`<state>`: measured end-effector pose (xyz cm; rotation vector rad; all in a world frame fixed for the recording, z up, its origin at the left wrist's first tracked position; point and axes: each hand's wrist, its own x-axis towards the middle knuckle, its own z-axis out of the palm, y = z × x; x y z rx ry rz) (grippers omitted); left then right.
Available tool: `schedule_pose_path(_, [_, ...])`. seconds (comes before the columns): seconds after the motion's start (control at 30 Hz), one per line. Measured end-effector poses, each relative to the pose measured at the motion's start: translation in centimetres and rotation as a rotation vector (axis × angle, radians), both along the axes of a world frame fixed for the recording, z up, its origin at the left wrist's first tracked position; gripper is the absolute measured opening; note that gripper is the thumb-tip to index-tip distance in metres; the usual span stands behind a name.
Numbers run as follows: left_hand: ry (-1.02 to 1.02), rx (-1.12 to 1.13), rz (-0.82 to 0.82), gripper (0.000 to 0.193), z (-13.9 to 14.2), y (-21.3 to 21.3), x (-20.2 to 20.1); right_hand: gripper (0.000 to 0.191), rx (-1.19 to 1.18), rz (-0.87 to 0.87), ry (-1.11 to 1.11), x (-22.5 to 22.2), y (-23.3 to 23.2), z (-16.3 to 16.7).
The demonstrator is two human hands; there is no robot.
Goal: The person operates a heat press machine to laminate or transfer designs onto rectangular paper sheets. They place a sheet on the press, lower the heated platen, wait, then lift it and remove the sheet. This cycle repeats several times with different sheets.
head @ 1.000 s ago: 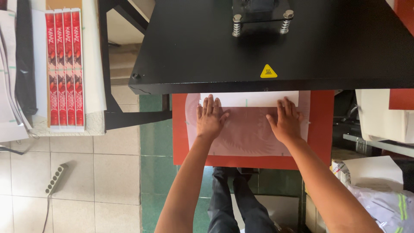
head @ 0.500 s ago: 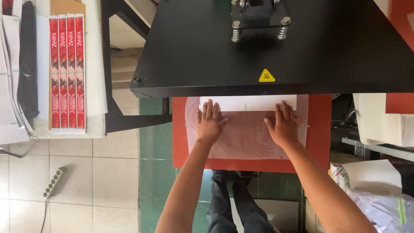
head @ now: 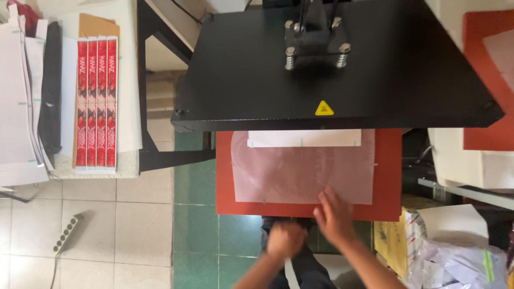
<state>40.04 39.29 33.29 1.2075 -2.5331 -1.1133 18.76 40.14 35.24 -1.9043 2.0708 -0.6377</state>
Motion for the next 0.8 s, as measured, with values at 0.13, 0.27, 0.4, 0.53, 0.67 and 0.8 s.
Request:
schedule_pose_path(0.13, [0.360, 1.257, 0.920, 0.016, -0.5, 5.4, -3.0, 0.049, 0.063, 0.057, -0.095, 3.2, 4.3, 0.4])
schedule_pose_path(0.27, [0.764, 1.502, 1.181, 0.027, -1.7, 4.1, -4.9, 0.032, 0.257, 0.112, -0.202, 3.6, 4.8, 0.3])
schedule_pose_path(0.4, [0.765, 1.552, 1.207, 0.037, -1.0, 2.3, -5.4, 0.031, 0.305, 0.126, -0.232, 2.1, 2.6, 0.3])
schedule_pose_path(0.53, [0.787, 1.465, 1.146, 0.036, 1.2, 0.2, -5.9, 0.032, 0.378, 0.227, -0.144, 0.5, 0.8, 2.0])
schedule_pose_path(0.67, [0.615, 1.378, 1.032, 0.035, 3.2, -2.4, -6.1, 0.042, 0.498, 0.258, -0.117, -0.5, -1.2, 4.6])
schedule_pose_path(0.8, [0.655, 1.219, 0.828, 0.038, 4.7, -4.6, -6.1, 0.041, 0.469, 0.210, -0.150, -0.3, -2.7, 7.2])
